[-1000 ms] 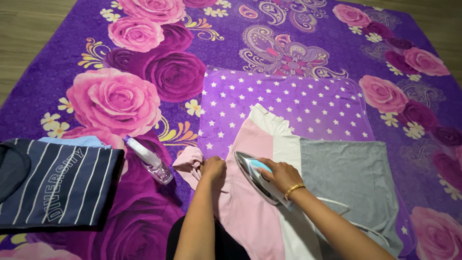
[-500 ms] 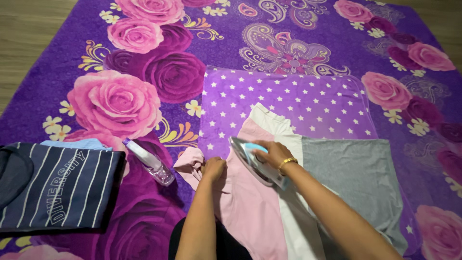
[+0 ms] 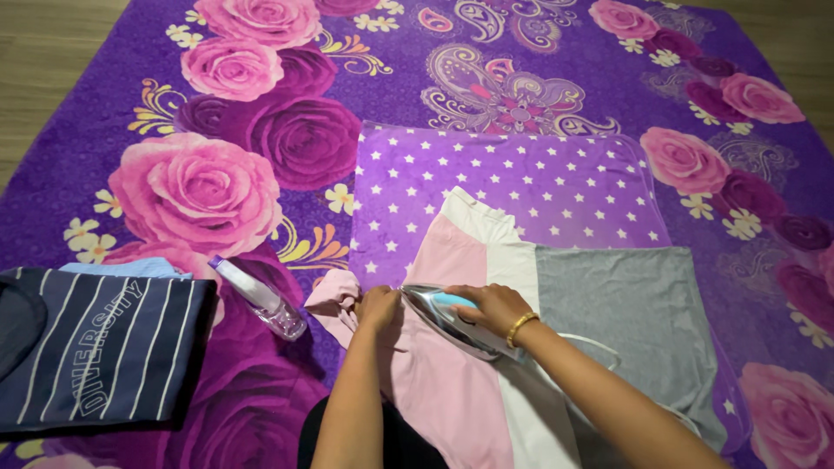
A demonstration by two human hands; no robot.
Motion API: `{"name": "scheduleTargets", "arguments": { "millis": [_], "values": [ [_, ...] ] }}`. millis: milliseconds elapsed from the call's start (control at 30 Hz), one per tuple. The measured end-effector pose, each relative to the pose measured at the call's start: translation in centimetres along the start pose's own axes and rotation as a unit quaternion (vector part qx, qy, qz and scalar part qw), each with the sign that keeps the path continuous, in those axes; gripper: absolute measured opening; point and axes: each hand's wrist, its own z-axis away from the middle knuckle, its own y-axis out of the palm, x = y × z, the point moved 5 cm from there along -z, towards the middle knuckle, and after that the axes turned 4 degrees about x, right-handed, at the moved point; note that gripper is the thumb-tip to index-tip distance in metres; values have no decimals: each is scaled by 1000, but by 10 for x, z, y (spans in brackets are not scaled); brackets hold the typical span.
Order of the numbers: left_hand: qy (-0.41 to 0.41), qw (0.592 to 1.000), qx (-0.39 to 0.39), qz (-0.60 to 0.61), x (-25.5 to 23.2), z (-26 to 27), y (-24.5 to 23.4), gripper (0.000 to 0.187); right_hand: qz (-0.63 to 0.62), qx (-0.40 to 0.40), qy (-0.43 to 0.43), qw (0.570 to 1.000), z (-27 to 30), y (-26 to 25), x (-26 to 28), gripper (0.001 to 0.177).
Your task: The person irons a pink, white, and gray color-blocked t-shirt on a purple floral mat. They use a handheld iron and a spray bottle, smoothing the fabric and ironing different sections of the shirt.
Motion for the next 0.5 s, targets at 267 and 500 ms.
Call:
{"name": "scheduleTargets", "arguments": {
  "millis": [267, 500],
  "values": [
    [-8, 1000, 3, 21, 0, 2, 0, 41, 10, -11, -2, 1000, -6, 2, -5, 46],
    [7, 1000, 7, -20, -6, -17, 8, 73, 43, -59, 99, 992, 34, -11, -91, 47]
  ]
}}
